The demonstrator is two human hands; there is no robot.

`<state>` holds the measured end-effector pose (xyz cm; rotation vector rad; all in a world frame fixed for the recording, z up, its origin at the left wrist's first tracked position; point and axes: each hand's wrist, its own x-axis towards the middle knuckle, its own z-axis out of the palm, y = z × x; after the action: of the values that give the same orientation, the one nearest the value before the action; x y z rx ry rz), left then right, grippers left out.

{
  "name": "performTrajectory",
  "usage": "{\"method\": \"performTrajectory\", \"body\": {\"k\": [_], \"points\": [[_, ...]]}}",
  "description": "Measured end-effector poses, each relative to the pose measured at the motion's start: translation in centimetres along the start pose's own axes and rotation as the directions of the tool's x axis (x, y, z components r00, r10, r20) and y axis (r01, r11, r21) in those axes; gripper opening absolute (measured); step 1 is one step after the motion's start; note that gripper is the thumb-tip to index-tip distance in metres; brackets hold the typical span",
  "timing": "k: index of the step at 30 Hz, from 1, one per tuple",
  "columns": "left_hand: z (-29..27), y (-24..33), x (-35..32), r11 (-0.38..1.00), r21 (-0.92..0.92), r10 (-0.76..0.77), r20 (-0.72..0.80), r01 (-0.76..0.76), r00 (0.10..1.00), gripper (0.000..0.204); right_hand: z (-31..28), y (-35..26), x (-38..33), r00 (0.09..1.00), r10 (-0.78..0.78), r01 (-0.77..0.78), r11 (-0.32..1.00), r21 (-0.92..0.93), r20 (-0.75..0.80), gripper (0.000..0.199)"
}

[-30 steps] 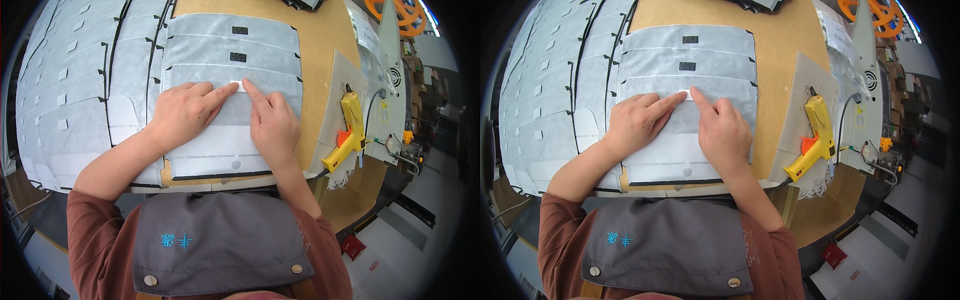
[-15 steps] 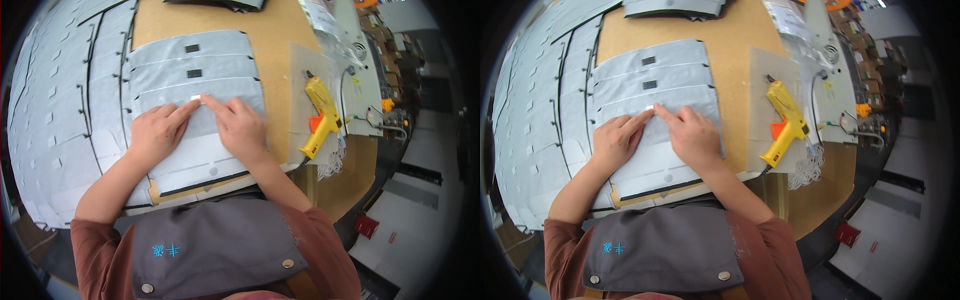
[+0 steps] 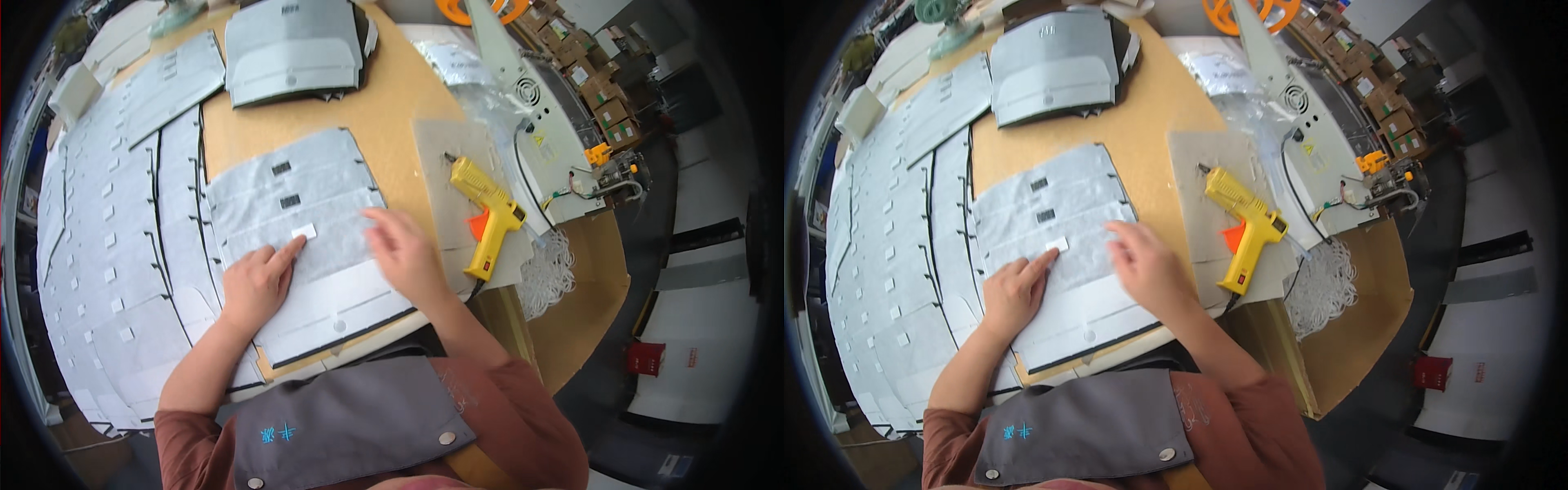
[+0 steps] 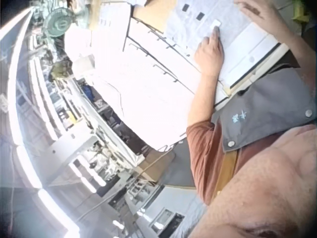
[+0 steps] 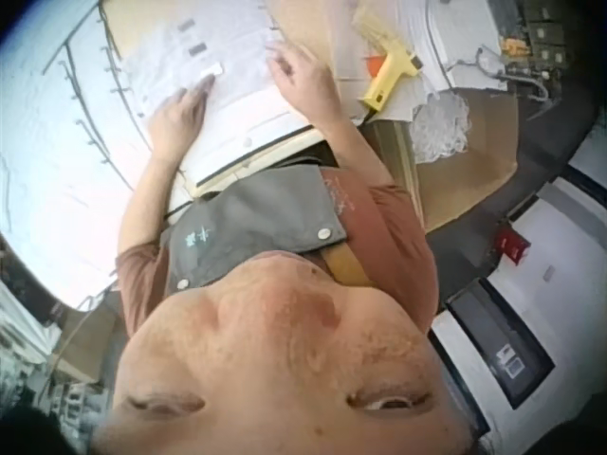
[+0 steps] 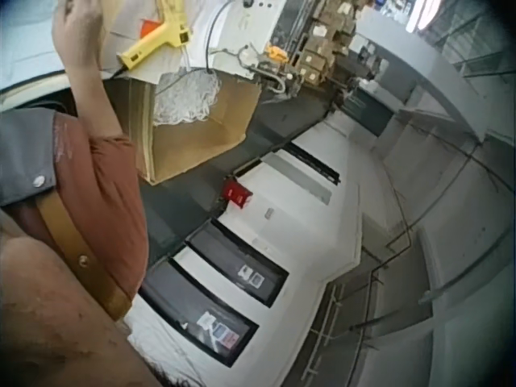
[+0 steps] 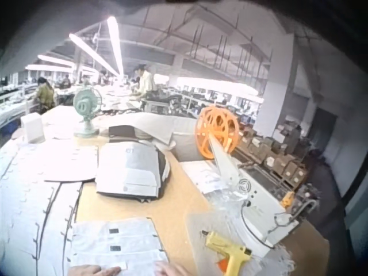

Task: The person uses a yellow hot glue gun to apply glue to small black rectangular patches on light gray fabric pieces. They then press white rectangular pads onto the glued areas. The person repeatedly picks up fabric pieces, applies glue, and attaches pads in a repetitive assembly process on a workbench.

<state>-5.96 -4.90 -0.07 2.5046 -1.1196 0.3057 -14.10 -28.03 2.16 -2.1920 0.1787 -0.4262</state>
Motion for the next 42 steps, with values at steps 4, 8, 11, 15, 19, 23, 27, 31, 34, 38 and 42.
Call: {"method": "performTrajectory", "body": {"k": [4,8,11,15,19,23,27,31,34,38,42], "points": [[0.1,0.0,-0.1,1.000,0.026,-0.006,-0.004,0.006,1.000,0.042,-7.2,4.1,-1.1,0.922,0.007,-0.184,0.887,-0.423,-0.387,0.029],[0.4,0.0,-0.2,0.999,-0.023,-0.025,-0.050,0.023,0.998,0.046,-10.6,9.1,-3.5,0.883,0.055,-0.359,0.717,-0.597,-0.466,0.048],[0.2,0.2,-0.4,1.000,0.001,-0.012,-0.067,0.012,0.998,0.046,-10.8,8.3,-3.9,0.793,0.274,-0.516,0.777,-0.360,-0.544,0.051],[0.0,0.5,-0.9,0.973,0.186,0.143,-0.041,-0.133,0.989,0.046,-11.3,7.8,-3.3,0.743,0.501,-0.651,0.694,-0.307,-0.443,0.053],[-1.3,2.2,-0.5,0.938,0.187,0.303,-0.031,-0.292,0.952,0.039,-12.9,8.6,-3.1,0.764,0.567,-0.638,0.737,-0.225,-0.309,0.057],[-2.7,5.9,0.9,0.960,-0.069,0.264,-0.083,-0.270,0.961,0.025,-12.3,11.7,-3.1,0.732,0.621,-0.584,0.784,0.214,-0.279,0.046],[-2.6,9.4,1.2,0.911,-0.398,0.150,0.069,-0.111,0.986,0.015,-11.0,9.2,-2.9,0.735,0.662,-0.426,0.618,0.660,-0.145,0.035],[-1.1,12.0,0.9,0.810,-0.586,0.170,0.285,0.031,0.943,0.026,-11.4,6.3,-2.5,0.783,0.590,-0.302,0.637,0.709,-0.196,0.031],[-0.1,13.2,0.7,0.788,-0.602,0.216,0.463,0.126,0.860,0.037,-12.1,5.2,-1.9,0.809,0.543,-0.200,0.615,0.763,-0.225,0.031],[1.4,13.4,-0.1,0.748,-0.646,0.321,0.556,0.155,0.767,0.043,-13.4,4.1,-1.0,0.788,0.554,-0.081,0.525,0.847,-0.268,0.033],[0.0,11.5,-0.2,0.722,-0.674,0.437,0.621,0.157,0.651,0.032,-16.9,3.9,0.4,0.827,0.502,0.065,0.361,0.930,-0.253,0.038]]}}
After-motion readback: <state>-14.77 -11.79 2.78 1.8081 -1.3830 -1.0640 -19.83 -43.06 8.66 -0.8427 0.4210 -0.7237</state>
